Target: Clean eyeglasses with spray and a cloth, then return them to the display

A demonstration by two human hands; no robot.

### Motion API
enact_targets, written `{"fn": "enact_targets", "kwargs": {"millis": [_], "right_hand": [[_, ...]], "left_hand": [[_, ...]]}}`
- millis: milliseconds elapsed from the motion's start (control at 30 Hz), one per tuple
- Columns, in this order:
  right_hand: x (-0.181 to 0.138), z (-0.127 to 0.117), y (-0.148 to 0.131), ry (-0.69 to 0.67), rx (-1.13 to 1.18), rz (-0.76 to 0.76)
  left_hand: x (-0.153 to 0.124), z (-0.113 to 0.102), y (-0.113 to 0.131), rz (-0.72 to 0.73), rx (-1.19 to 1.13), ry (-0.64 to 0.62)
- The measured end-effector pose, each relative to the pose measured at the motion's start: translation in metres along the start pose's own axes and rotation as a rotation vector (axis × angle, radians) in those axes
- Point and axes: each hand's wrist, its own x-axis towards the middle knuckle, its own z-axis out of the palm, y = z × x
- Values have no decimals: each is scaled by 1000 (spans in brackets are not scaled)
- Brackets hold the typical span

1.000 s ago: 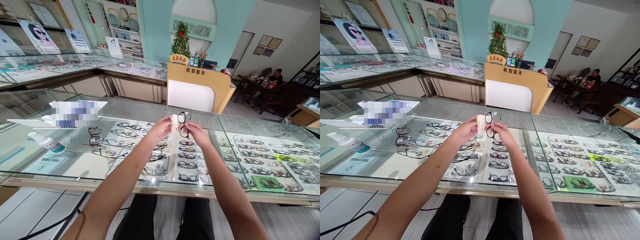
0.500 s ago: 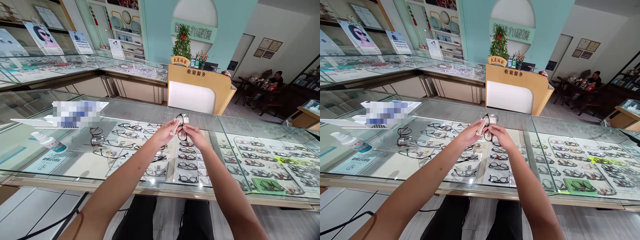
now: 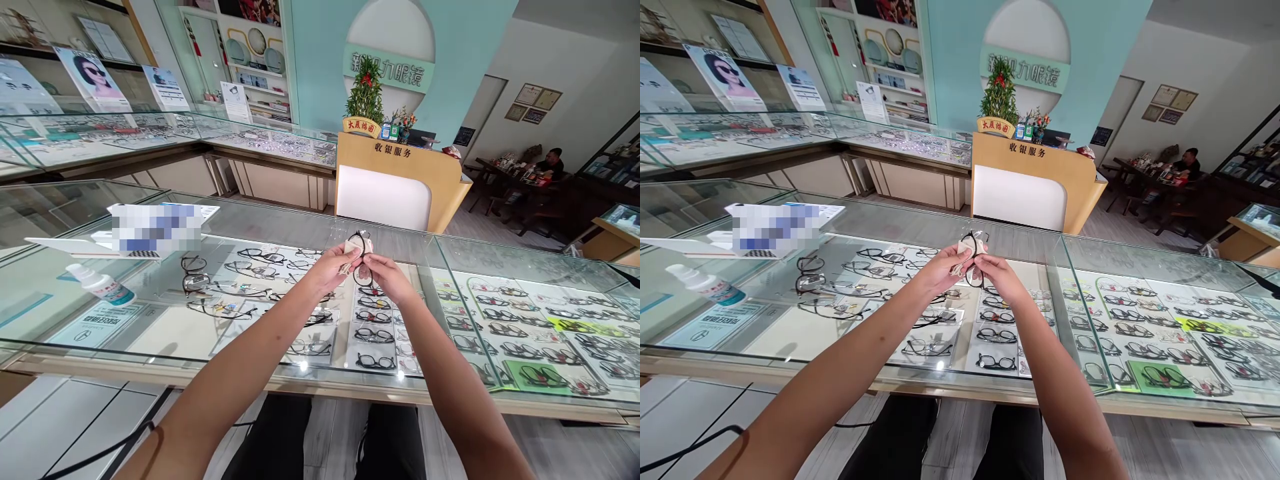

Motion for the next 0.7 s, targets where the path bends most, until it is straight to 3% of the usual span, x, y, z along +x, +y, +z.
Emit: {"fn": "enact_targets", "kwargs": {"millis": [433, 700], "right_hand": [[-4, 8, -10, -37, -243, -2], [-2, -6, -1, 58, -190, -21]], "left_hand": [[0, 7, 3, 76, 83, 41], [-1, 1, 15, 35, 48, 52]]}}
